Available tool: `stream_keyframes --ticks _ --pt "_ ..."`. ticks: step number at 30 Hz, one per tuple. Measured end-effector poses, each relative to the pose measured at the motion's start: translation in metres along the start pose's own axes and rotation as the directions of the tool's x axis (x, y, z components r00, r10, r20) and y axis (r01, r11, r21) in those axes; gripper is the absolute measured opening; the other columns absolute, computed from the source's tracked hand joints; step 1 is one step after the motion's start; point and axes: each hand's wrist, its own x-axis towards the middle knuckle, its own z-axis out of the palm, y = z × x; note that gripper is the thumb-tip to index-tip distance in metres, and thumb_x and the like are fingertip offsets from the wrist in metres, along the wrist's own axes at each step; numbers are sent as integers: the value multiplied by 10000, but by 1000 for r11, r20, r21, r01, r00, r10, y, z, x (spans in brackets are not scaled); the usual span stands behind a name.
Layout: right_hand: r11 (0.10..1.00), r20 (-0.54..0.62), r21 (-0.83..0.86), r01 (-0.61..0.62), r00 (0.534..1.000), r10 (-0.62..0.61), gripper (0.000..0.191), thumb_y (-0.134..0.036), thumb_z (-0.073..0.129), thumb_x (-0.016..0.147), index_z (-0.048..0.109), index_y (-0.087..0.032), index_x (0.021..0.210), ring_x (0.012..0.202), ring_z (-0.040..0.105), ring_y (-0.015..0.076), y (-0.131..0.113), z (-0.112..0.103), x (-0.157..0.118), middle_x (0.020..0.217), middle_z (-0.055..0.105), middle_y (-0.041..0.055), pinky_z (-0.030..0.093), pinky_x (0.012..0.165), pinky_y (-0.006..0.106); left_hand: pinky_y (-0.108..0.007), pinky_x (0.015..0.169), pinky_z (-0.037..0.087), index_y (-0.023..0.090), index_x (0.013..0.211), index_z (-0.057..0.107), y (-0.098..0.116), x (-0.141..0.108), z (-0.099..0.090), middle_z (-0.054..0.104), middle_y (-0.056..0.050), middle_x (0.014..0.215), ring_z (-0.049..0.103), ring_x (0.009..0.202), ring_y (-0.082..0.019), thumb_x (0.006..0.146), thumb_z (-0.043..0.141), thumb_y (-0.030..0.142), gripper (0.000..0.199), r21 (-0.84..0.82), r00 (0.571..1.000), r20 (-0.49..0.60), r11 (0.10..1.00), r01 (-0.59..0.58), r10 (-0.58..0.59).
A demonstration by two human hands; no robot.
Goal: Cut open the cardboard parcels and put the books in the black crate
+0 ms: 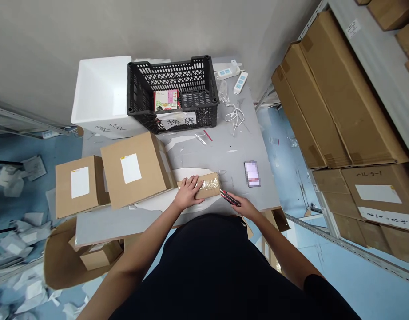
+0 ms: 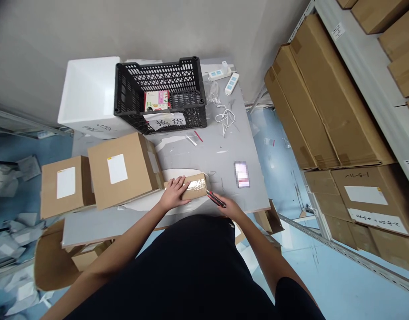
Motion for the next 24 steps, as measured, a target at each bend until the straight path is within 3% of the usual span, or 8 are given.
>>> stream_keyframes --ticks 6,10,14,19,22,24 --pt "999 -121 -8 -44 992 43 626 -215 744 596 677 -306 1211 969 685 271 13 -20 -9 1102 735 1 526 858 386 -575 1126 186 219 1460 403 -1 -1 0 320 -199 1547 271 1426 -381 766 636 621 835 4 1000 5 1000 13 -13" --pt "992 -333 -41 -121 938 101 677 -302 734 630 586 -278 1291 813 682 232 43 -28 -5 988 738 11 526 799 383 -563 1146 164 197 1463 401 -2 -2 1 317 -206 1547 254 1436 -378 765 623 656 864 -4 1000 -5 1000 -4 4" --pt "975 -445 -141 -171 891 92 638 -392 712 670 548 -257 1272 796 661 227 64 -17 21 967 710 19 507 814 403 -547 1165 145 185 1480 369 -1 -1 -1 323 -198 1547 254 1443 -358 801 569 675 862 -21 1000 -11 1000 3 -4" --pt "958 -555 -265 -108 830 -60 499 -387 611 739 584 -209 1204 1010 604 255 67 4 64 1117 645 83 455 922 406 -547 1175 154 181 1479 362 -1 -5 -6 331 -187 1547 258 1452 -327 884 507 596 740 -75 995 -72 995 68 -74" --pt "924 -583 -360 -127 804 -116 481 -365 574 762 593 -156 1196 1107 547 274 69 9 84 1144 605 130 411 982 405 -538 1167 215 183 1440 410 0 -20 -5 335 -178 1546 279 1448 -306 943 445 506 595 -199 945 -190 953 228 -266" --pt "901 -595 -390 -190 799 -89 466 -344 572 768 598 -136 1184 1117 537 279 71 9 92 1134 600 146 389 1001 409 -518 1146 287 198 1410 444 0 -34 0 358 -162 1536 312 1434 -291 960 413 481 532 -369 845 -257 855 364 -470"
